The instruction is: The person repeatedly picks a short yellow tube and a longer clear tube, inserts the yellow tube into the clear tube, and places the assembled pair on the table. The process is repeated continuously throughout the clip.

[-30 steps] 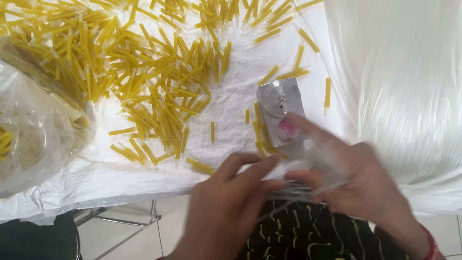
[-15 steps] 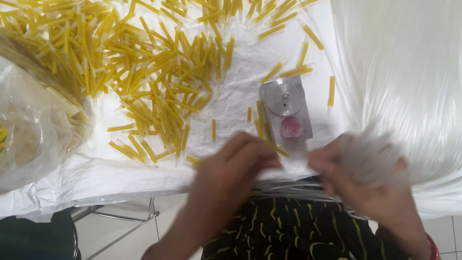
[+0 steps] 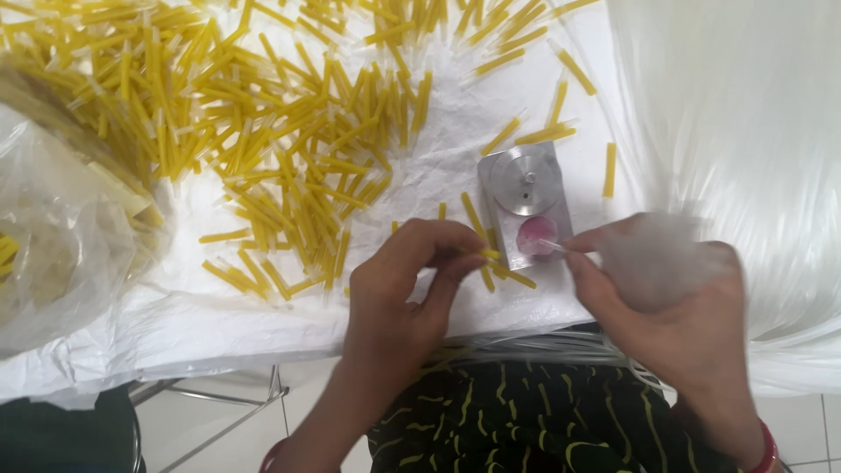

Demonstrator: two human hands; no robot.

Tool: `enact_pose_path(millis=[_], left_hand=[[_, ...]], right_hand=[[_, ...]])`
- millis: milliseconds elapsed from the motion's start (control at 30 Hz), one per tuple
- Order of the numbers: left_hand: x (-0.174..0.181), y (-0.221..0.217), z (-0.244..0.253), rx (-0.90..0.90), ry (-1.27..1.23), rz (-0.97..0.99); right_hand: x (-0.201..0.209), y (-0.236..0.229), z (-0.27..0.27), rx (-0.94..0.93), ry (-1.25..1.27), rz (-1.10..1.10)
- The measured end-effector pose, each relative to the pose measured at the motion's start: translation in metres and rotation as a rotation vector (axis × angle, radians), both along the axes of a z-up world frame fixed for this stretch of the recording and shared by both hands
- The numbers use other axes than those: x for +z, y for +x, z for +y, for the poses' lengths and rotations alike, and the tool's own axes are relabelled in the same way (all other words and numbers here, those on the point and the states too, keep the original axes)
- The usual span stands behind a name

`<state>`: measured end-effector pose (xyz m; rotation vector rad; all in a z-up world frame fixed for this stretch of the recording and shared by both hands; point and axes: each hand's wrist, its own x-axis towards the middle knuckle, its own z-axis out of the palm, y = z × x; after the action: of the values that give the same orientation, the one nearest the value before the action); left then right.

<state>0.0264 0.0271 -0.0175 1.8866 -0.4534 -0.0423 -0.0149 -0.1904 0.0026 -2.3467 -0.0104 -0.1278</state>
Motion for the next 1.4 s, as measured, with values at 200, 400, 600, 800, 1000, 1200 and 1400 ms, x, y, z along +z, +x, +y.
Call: enact_pose_path(millis=[200,400,600,800,1000,1200,1400], left_hand=[[0.005,-0.017,-0.010,0.090,-0.176,0.169],[0.014,-0.025,-0.017,0.112,-0.238,0.230],[0.013,-0.034,-0.020,0.188,-0.180,0.111],[0.007,-0.036,-0.014,0.151,-0.118,0.055],[0.006,-0.039,-0.013,0.074,-0.226,0.127],[0.013,-0.030,0.005,-0.081,-0.185,0.161],[0.025,-0.036,0.011,-0.358,0.444,0.278]], right_hand=[[0.010,-0.009,0.007,-0.096,0.402,0.196],[0.011,-0.008,0.013,-0.031,0.256,0.064],[0.009,-0.005,0.010,0.126,0.001,-0.115],[-0.002,-0.006,0.007,0.109,0.209,0.133],[-0.013,-0.013,-0.001,-0.125,0.495,0.538],[-0.026,-0.015,-0.026,-0.105,0.540,0.572],[-0.037,-0.025,-0.048,-0.229,0.311,0.441]])
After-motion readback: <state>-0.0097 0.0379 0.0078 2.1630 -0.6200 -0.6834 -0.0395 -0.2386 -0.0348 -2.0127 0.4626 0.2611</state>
